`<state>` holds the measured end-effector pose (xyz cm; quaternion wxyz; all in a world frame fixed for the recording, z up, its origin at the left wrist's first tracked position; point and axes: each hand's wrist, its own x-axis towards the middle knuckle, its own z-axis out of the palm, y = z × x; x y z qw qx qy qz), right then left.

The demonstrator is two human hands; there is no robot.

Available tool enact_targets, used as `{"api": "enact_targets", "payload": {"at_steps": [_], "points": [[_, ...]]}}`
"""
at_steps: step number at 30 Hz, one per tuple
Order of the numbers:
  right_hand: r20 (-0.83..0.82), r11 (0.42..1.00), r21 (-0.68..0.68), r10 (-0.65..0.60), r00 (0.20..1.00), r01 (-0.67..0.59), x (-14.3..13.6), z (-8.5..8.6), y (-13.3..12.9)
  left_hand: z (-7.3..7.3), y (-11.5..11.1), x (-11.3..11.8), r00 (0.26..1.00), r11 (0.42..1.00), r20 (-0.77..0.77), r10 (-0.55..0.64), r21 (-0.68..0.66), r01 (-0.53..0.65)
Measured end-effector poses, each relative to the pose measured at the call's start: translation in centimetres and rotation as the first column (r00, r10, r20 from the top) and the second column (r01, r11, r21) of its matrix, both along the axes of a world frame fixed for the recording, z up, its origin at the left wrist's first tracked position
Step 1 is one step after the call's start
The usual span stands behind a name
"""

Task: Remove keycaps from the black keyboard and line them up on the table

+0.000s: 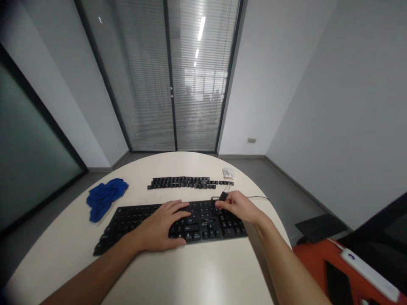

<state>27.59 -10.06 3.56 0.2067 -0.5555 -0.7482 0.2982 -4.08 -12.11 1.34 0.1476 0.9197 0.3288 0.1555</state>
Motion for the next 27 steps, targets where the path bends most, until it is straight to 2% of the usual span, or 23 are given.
{"api": "enact_targets", "payload": {"at_steps": [5, 9, 15, 18, 22, 27], "points": [[-0.146, 0.989, 0.105, -0.086, 0.986, 0.102, -1.8, -0.2, 0.0, 0.2, 0.0, 0.1, 0.998, 0.999, 0.064, 0.014, -0.031, -0.012], [-0.32, 0.987, 0.135, -0.045, 0.946, 0.092, -5.4, -0.5, -0.5, -0.2, 0.6, 0.3, 0.983, 0.994, 0.164, 0.085, -0.075, -0.074], [-0.37, 0.99, 0.122, -0.017, 0.929, 0.067, -9.3, -1.7, -1.3, -0.7, 0.9, 0.7, 0.934, 0.975, 0.278, 0.223, -0.065, -0.214], [-0.37, 0.992, 0.123, 0.034, 0.928, 0.013, -10.0, -2.0, -1.5, -0.5, 0.8, 0.9, 0.933, 0.961, 0.238, 0.269, 0.0, -0.277], [-0.413, 0.991, 0.13, 0.06, 0.909, -0.007, -10.2, -2.0, -1.6, -0.5, 0.6, 1.2, 0.945, 0.96, 0.196, 0.261, 0.05, -0.276], [-0.422, 0.995, 0.087, -0.002, 0.906, 0.043, -10.3, -2.3, -1.4, -0.7, 0.5, 1.3, 0.958, 0.96, 0.181, 0.224, 0.129, -0.249]]}}
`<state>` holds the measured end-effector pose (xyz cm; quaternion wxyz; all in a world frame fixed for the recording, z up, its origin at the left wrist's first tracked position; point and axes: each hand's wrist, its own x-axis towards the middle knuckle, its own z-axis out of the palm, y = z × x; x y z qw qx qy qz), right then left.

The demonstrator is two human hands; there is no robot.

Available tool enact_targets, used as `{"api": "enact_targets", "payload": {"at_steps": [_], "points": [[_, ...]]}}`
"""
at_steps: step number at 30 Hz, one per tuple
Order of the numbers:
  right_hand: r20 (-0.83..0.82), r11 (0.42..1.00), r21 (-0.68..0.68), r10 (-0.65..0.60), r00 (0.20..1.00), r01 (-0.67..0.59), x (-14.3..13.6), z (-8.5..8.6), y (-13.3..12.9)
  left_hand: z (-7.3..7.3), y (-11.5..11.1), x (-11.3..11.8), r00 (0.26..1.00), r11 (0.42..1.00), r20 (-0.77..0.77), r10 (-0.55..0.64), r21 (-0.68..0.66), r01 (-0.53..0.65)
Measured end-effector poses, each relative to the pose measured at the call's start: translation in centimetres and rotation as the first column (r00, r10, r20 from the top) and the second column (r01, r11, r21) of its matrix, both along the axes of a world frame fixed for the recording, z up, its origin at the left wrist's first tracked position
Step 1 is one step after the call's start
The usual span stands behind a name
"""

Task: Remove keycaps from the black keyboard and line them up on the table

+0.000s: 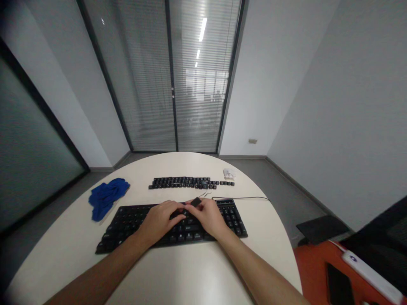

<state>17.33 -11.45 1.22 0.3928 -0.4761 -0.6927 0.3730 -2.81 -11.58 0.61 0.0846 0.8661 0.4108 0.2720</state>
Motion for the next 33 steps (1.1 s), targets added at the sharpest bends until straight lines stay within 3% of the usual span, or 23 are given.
{"api": "enact_targets", "payload": {"at_steps": [4, 10, 26, 33], "points": [[-0.032, 0.999, -0.031, -0.021, 0.999, 0.02, -0.1, -0.3, 0.16, -0.14, -0.08, -0.02, 0.999, 0.997, -0.031, -0.035, 0.063, 0.037], [-0.205, 0.993, -0.118, 0.005, 0.979, -0.029, -0.27, -0.54, 0.18, -0.18, -0.16, -0.08, 0.996, 0.992, -0.044, -0.074, 0.102, 0.078], [-0.137, 0.995, -0.095, 0.029, 0.99, -0.042, -0.07, -0.83, 0.24, -0.27, -0.11, -0.19, 0.989, 0.972, -0.077, -0.128, 0.186, 0.14], [-0.155, 0.991, -0.124, 0.034, 0.987, -0.054, 0.06, -0.95, 0.31, -0.46, 0.0, -0.18, 0.984, 0.971, -0.028, -0.177, 0.16, 0.179]]}}
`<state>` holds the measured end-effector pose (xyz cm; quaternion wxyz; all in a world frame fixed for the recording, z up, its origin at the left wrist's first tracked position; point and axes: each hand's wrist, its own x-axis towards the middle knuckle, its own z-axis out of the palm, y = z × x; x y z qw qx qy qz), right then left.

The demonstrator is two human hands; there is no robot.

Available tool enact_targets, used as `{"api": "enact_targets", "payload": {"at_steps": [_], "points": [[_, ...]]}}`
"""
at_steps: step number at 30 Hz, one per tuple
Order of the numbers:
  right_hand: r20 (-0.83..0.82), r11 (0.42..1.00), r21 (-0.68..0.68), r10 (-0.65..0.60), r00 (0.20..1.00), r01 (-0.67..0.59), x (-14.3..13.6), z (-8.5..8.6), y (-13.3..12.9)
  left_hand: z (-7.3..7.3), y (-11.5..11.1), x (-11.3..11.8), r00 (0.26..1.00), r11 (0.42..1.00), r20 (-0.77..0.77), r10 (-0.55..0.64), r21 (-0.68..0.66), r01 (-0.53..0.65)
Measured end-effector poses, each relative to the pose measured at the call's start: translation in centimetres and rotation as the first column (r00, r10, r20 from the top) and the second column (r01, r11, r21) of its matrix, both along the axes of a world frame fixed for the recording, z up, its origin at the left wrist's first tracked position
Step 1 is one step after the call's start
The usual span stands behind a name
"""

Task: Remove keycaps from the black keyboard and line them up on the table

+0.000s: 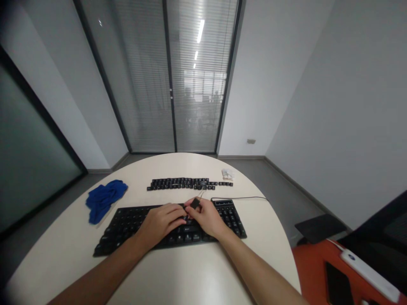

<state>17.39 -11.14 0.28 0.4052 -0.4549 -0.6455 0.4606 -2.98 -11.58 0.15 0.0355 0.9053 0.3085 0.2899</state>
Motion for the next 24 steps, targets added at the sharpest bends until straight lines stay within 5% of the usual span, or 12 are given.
{"api": "enact_targets", "payload": {"at_steps": [9, 14, 24], "points": [[0.236, 0.967, 0.246, -0.124, 0.964, 0.064, 1.7, 1.4, 0.1, -0.2, 0.4, 0.0, 0.972, 0.98, 0.163, 0.167, -0.139, -0.145], [0.342, 0.927, 0.369, -0.074, 0.937, -0.062, 1.7, 2.1, -0.5, -0.4, 0.6, -0.1, 0.964, 0.966, 0.183, 0.195, -0.205, -0.157], [0.485, 0.891, 0.407, -0.026, 0.874, -0.199, 1.3, 2.0, -0.8, 0.4, 0.3, -0.1, 0.941, 0.95, 0.249, 0.23, -0.268, -0.161]]}}
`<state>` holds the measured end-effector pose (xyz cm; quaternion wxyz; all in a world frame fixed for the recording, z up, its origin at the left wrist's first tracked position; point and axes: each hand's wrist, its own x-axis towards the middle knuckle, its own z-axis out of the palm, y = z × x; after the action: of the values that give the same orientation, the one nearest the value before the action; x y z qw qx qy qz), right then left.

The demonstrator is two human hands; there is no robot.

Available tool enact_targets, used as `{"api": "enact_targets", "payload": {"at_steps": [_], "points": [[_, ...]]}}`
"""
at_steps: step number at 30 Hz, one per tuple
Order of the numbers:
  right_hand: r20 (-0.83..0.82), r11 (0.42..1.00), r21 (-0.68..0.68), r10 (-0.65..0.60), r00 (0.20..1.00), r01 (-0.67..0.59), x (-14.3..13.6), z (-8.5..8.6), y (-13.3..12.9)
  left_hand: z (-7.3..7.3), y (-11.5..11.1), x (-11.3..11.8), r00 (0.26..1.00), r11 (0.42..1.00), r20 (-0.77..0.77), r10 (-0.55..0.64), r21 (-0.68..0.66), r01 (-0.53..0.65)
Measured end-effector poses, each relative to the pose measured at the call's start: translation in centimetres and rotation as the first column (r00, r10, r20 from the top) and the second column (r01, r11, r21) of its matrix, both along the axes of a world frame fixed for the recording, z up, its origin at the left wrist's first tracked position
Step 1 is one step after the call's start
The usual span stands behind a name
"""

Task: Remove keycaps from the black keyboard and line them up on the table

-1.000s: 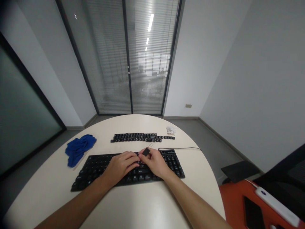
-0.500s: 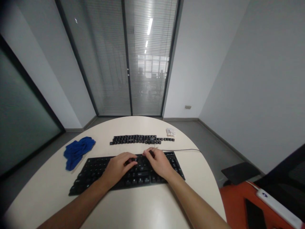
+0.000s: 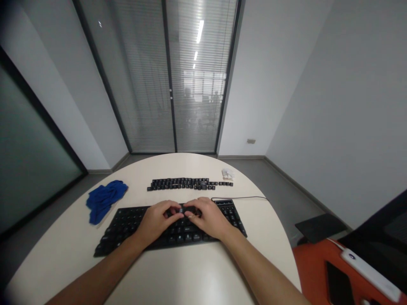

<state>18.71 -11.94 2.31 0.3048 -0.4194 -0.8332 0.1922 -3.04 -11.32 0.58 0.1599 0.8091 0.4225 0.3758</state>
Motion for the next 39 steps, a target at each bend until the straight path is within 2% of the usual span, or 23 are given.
{"api": "enact_targets", "payload": {"at_steps": [7, 13, 15, 17, 21, 24, 30, 34, 39], "points": [[0.061, 0.997, 0.035, 0.068, 0.996, -0.07, 0.1, 0.2, -0.1, -0.3, 0.0, -0.1, 1.0, 0.999, -0.005, -0.023, -0.039, 0.023], [0.095, 0.993, 0.107, 0.038, 0.995, -0.048, 1.0, 0.4, 0.6, -0.3, -0.1, 0.0, 0.996, 0.998, -0.065, -0.063, -0.03, 0.061], [0.114, 0.992, 0.127, -0.036, 0.993, 0.021, 2.2, 0.6, 1.3, 0.0, -0.1, 0.1, 0.99, 0.996, -0.108, -0.087, -0.005, 0.087], [0.101, 0.979, 0.137, -0.162, 0.982, 0.148, 4.1, 0.7, 2.1, 0.3, -0.2, 0.3, 0.981, 0.992, -0.154, -0.122, 0.019, 0.126], [0.109, 0.916, 0.043, -0.402, 0.909, 0.4, 8.4, 0.5, 3.6, 0.4, -0.3, 0.3, 0.966, 0.982, -0.191, -0.174, 0.036, 0.184], [0.158, 0.871, 0.019, -0.487, 0.859, 0.491, 10.7, 0.0, 4.5, 0.1, -0.2, 0.2, 0.965, 0.982, -0.191, -0.179, 0.031, 0.188], [0.276, 0.877, -0.031, -0.454, 0.847, 0.48, 12.1, -1.1, 6.4, -0.2, -0.2, 0.1, 0.963, 0.983, -0.203, -0.179, -0.004, 0.182], [0.267, 0.868, -0.055, -0.464, 0.845, 0.494, 12.1, -2.0, 7.4, 0.0, -0.3, 0.1, 0.959, 0.982, -0.214, -0.185, -0.006, 0.188], [0.214, 0.887, -0.068, -0.433, 0.876, 0.456, 12.2, -3.1, 8.2, 0.3, -0.4, 0.3, 0.959, 0.981, -0.211, -0.191, -0.002, 0.195]]}}
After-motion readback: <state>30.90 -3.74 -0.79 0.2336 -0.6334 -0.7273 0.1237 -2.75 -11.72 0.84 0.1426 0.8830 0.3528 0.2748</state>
